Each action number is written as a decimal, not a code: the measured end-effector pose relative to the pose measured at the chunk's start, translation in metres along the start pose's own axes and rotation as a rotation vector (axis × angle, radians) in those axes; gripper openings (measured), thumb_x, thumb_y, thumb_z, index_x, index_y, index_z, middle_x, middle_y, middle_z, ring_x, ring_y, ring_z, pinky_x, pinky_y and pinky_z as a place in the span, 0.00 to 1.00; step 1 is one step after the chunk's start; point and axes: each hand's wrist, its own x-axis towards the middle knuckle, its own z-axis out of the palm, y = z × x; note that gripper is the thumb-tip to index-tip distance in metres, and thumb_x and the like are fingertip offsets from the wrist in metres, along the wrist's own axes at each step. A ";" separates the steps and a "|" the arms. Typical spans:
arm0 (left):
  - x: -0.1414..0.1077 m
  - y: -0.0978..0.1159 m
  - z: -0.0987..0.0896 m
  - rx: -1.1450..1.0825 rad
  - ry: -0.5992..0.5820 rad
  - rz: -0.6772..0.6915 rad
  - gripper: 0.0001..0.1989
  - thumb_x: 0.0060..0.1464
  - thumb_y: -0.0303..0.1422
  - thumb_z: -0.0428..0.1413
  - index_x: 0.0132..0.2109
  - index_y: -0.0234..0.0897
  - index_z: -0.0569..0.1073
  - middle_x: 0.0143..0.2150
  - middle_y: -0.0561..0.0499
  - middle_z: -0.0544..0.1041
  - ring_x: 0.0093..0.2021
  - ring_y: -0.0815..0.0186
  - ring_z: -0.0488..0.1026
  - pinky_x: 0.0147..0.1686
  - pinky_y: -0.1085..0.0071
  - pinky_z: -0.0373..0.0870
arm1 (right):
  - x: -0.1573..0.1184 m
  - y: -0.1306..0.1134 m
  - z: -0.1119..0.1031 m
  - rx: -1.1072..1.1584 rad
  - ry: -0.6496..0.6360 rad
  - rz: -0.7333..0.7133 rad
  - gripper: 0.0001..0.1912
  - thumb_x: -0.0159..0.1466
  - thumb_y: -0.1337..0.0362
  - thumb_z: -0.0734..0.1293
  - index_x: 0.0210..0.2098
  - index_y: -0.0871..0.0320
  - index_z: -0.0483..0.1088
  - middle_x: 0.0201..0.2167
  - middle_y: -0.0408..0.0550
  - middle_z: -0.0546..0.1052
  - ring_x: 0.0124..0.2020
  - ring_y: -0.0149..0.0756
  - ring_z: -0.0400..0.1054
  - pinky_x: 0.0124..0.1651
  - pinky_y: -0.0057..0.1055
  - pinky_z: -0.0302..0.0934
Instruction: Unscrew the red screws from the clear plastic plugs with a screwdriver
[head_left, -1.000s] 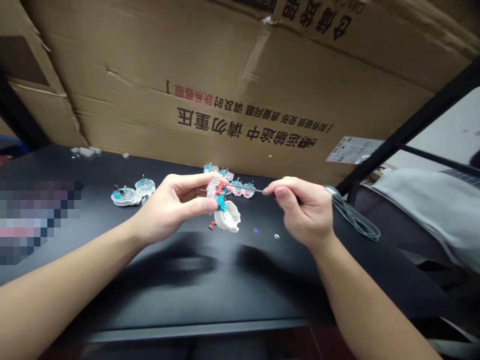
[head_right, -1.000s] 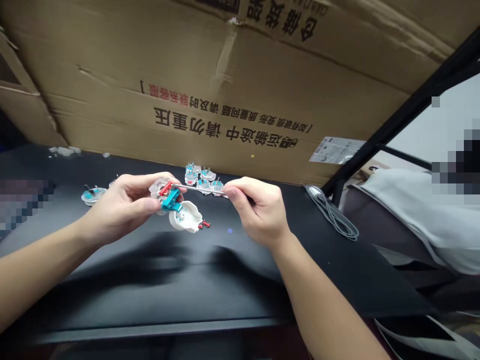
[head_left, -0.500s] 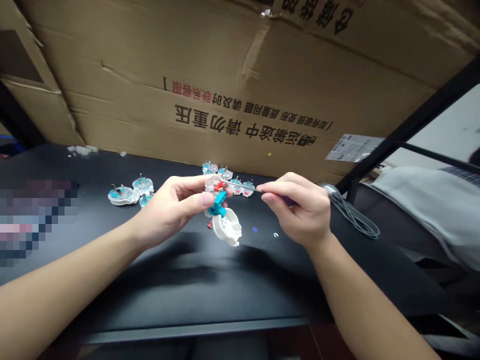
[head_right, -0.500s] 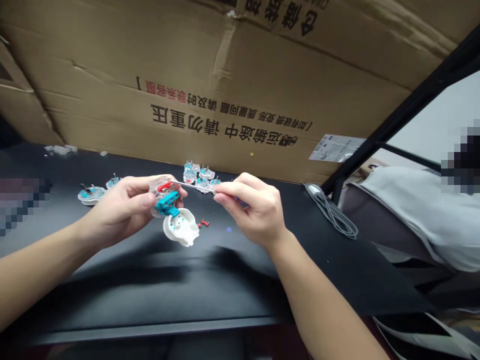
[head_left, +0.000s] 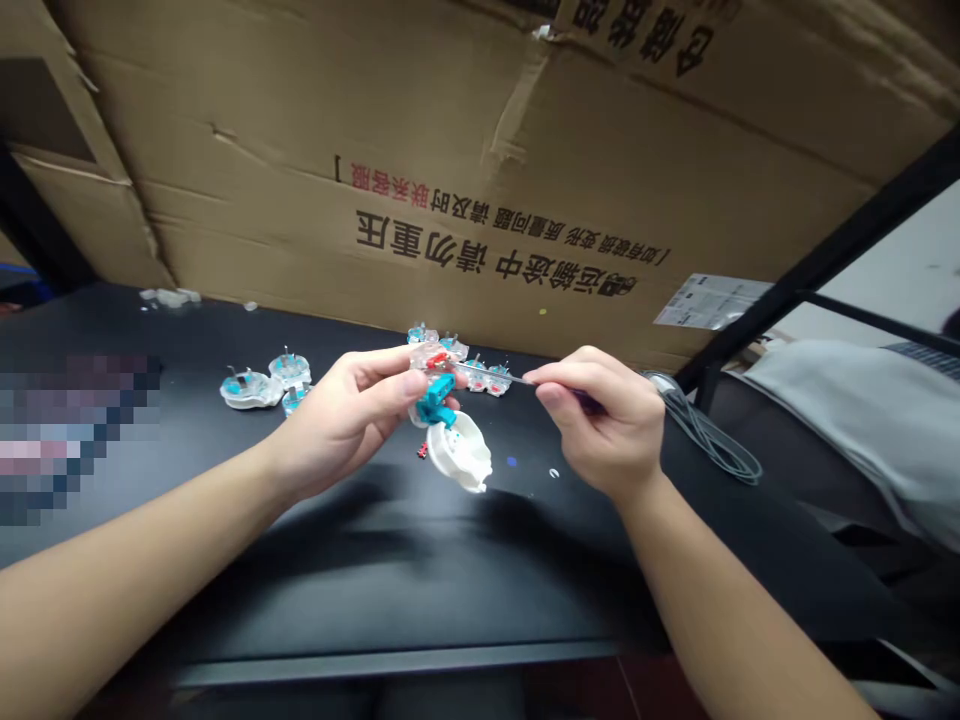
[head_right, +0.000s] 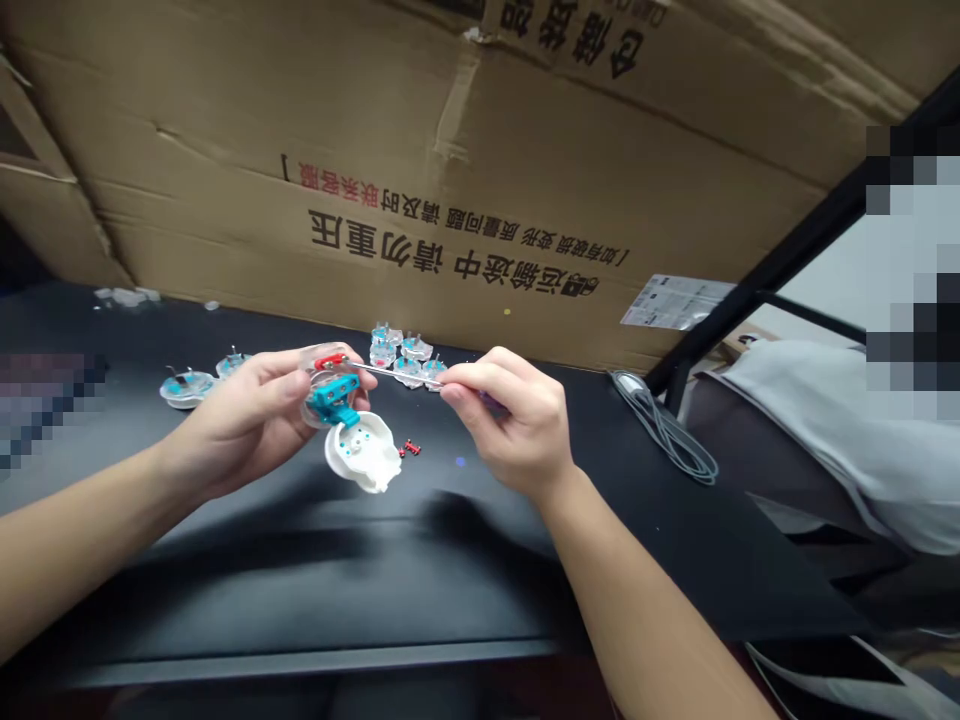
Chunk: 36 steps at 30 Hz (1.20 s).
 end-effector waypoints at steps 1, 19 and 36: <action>0.000 0.000 -0.001 0.034 -0.005 0.004 0.13 0.53 0.38 0.67 0.45 0.39 0.83 0.43 0.47 0.84 0.43 0.63 0.79 0.45 0.73 0.73 | 0.000 0.000 0.000 -0.003 -0.013 0.000 0.04 0.65 0.69 0.69 0.36 0.56 0.77 0.27 0.43 0.75 0.25 0.28 0.64 0.28 0.28 0.58; 0.000 0.001 -0.005 0.290 0.011 0.099 0.15 0.54 0.42 0.65 0.46 0.39 0.82 0.41 0.47 0.83 0.40 0.60 0.78 0.42 0.68 0.75 | 0.000 -0.003 0.000 0.010 0.001 0.099 0.09 0.67 0.64 0.66 0.31 0.56 0.76 0.25 0.44 0.77 0.25 0.31 0.68 0.30 0.30 0.62; 0.006 -0.002 -0.011 0.374 0.025 -0.039 0.13 0.56 0.39 0.63 0.45 0.38 0.84 0.44 0.45 0.83 0.48 0.56 0.77 0.50 0.64 0.71 | 0.002 0.002 -0.008 -0.048 -0.087 0.107 0.06 0.68 0.63 0.66 0.43 0.52 0.75 0.22 0.39 0.70 0.22 0.29 0.63 0.27 0.28 0.59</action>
